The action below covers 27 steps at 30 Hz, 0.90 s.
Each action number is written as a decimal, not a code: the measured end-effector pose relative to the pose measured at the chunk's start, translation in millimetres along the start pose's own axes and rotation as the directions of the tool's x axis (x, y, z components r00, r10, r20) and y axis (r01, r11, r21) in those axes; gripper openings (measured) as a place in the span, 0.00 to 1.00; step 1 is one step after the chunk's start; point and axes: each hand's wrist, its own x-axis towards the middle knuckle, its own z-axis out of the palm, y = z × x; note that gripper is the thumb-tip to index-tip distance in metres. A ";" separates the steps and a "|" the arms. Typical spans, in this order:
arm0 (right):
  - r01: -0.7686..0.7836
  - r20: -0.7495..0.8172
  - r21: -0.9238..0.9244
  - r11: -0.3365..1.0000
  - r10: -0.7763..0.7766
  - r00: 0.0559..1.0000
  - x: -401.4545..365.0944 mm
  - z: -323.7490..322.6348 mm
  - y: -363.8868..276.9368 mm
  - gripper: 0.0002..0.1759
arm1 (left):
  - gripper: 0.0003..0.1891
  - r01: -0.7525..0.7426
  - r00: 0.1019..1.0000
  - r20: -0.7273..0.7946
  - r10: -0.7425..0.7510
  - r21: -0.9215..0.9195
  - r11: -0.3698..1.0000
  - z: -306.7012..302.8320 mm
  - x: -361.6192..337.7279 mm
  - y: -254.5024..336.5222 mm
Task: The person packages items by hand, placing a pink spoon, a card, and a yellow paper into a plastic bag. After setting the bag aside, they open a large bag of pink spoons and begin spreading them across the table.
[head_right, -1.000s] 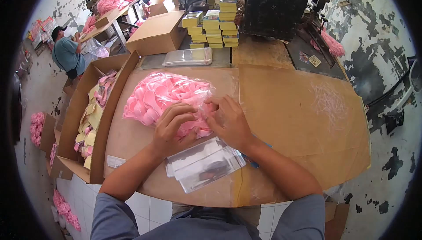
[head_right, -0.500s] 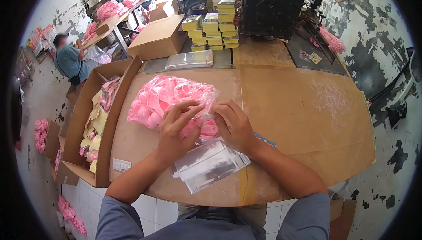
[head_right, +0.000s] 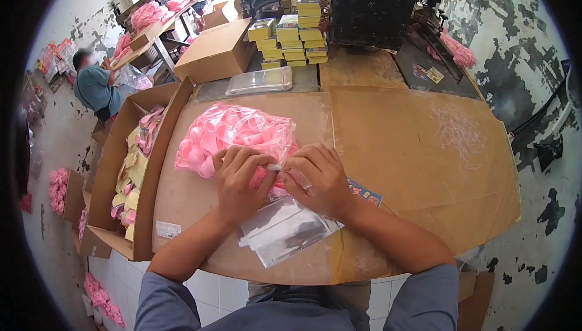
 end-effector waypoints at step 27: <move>-0.112 0.191 -0.217 0.970 0.155 0.969 14.0 -9.2 -21.8 0.05 | 0.09 -0.260 0.964 0.010 0.265 0.236 0.936 11.1 -7.4 5.2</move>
